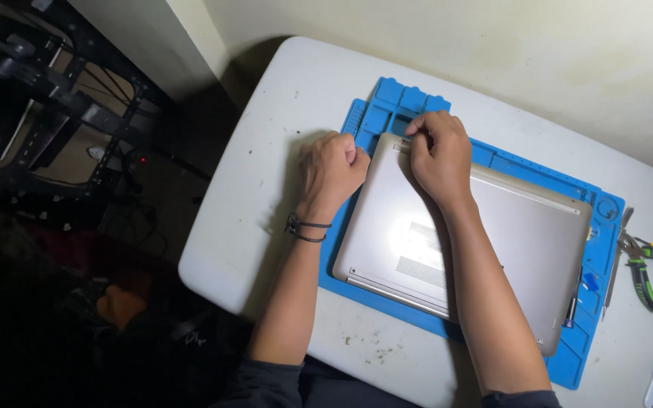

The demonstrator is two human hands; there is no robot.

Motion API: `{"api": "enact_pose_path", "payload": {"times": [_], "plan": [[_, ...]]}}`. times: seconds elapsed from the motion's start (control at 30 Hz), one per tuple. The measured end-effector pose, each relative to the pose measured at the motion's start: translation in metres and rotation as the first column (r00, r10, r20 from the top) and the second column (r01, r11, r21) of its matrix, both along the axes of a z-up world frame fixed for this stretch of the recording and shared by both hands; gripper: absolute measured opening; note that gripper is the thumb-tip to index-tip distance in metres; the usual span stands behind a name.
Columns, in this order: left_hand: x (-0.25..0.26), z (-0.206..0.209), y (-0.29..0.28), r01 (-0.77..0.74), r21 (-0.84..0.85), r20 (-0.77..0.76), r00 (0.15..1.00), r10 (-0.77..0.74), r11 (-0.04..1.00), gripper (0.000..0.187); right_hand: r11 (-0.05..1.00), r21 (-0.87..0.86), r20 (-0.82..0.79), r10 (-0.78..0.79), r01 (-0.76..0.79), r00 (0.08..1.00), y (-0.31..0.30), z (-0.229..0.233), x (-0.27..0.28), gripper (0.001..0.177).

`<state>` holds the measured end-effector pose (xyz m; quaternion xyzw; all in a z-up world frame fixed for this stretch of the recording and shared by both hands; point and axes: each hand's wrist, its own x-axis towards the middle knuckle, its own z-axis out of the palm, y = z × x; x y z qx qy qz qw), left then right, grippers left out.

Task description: The person is using a screwdriver to remove the screws from the bottom panel of a laptop on a repair mat.

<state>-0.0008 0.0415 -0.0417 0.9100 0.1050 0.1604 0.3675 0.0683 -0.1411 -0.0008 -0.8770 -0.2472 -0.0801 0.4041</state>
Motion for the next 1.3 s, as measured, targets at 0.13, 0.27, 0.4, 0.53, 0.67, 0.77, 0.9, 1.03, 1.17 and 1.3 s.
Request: {"api": "enact_pose_path", "payload": {"times": [0.13,0.27,0.4,0.53,0.67,0.77,0.9,1.03,1.17,1.3], "plan": [[0.003,-0.003,-0.004,-0.024,-0.017,-0.019,1.0,0.024,1.0,0.037,0.999,0.028,0.021,0.038,-0.039,0.999,-0.001,-0.004,0.006,0.023],[0.003,-0.003,-0.003,-0.018,-0.011,-0.023,1.0,0.018,1.0,0.032,0.998,0.017,0.021,0.052,-0.052,0.998,-0.001,-0.004,0.002,0.024],[0.006,-0.005,-0.005,-0.017,0.008,-0.027,0.999,0.017,1.0,0.032,0.997,0.011,0.028,0.079,-0.079,0.996,-0.015,-0.003,-0.002,0.021],[-0.005,0.017,-0.004,0.084,-0.001,-0.027,0.996,-0.084,0.996,0.032,0.999,0.019,0.055,0.033,-0.034,0.998,-0.039,0.017,-0.026,0.015],[-0.009,0.035,-0.006,0.097,0.045,-0.105,0.99,-0.092,0.994,0.032,0.999,-0.018,0.04,-0.037,0.038,0.999,-0.089,0.041,-0.061,0.019],[-0.004,0.025,-0.002,0.078,0.092,-0.136,0.989,-0.065,0.993,0.034,0.965,-0.128,0.128,-0.213,0.229,0.969,-0.145,0.045,-0.082,0.02],[-0.002,0.02,0.001,0.029,0.061,-0.172,0.985,-0.018,0.998,0.034,0.74,-0.371,0.229,-0.512,0.561,0.828,-0.227,0.037,-0.104,0.014],[-0.005,0.034,-0.004,0.019,0.008,-0.2,0.98,-0.017,1.0,0.035,0.659,-0.424,-0.014,-0.69,0.621,0.723,-0.248,0.051,-0.118,0.011],[-0.006,0.035,-0.005,0.012,-0.021,-0.221,0.975,-0.016,1.0,0.036,0.658,-0.486,-0.086,-0.691,0.575,0.718,-0.254,0.042,-0.12,0.016],[-0.007,0.042,-0.007,0.008,-0.039,-0.222,0.975,-0.016,0.999,0.036,0.667,-0.47,-0.114,-0.696,0.578,0.709,-0.249,0.045,-0.12,0.021]]}}
